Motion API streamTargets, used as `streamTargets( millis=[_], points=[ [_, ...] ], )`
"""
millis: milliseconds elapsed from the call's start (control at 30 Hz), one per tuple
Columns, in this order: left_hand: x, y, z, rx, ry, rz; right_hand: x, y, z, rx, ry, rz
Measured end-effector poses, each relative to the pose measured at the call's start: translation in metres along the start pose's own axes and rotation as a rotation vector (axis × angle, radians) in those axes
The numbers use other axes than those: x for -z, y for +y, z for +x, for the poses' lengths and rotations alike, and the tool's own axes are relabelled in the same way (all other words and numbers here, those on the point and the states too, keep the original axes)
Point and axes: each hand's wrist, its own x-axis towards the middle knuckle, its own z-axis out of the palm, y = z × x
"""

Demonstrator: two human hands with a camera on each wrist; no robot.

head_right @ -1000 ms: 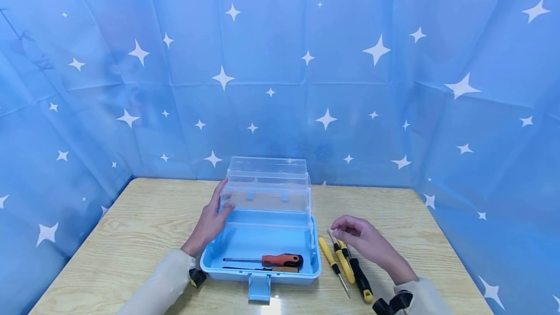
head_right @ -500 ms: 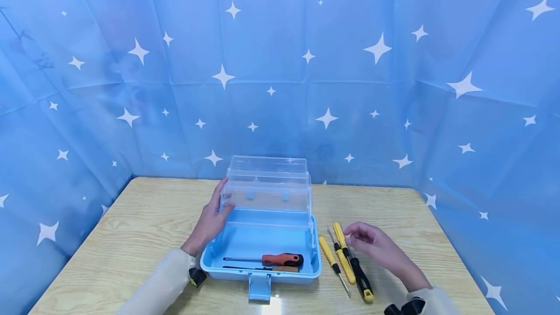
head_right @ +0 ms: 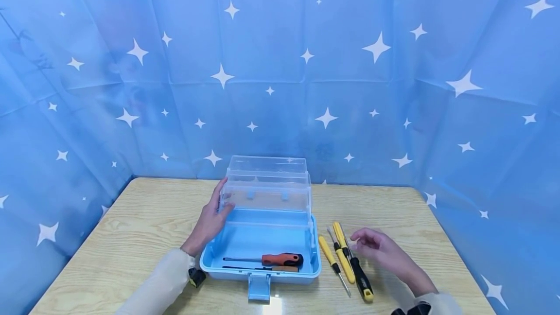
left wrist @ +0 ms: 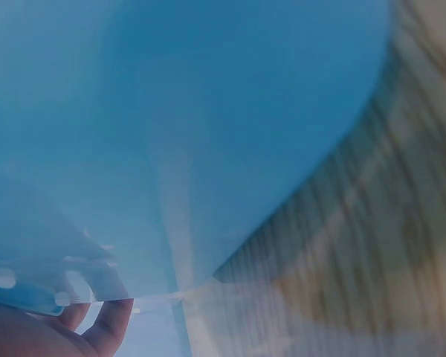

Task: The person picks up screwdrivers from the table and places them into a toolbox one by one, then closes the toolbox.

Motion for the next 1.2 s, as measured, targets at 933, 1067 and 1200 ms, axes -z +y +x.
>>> streamTargets(
  millis=[933, 1067, 1200],
  points=[
    [0.0, 0.001, -0.001, 0.007, 0.004, -0.004, 0.001, 0.026, -0.002, -0.047, -0.111, 0.075],
    [-0.001, 0.001, -0.001, 0.009, 0.003, -0.007, 0.0, 0.028, 0.0, -0.057, -0.121, 0.085],
    [-0.001, 0.001, -0.001, 0.01, 0.003, -0.012, -0.001, 0.03, 0.0, -0.056, -0.126, 0.1]
  ],
)
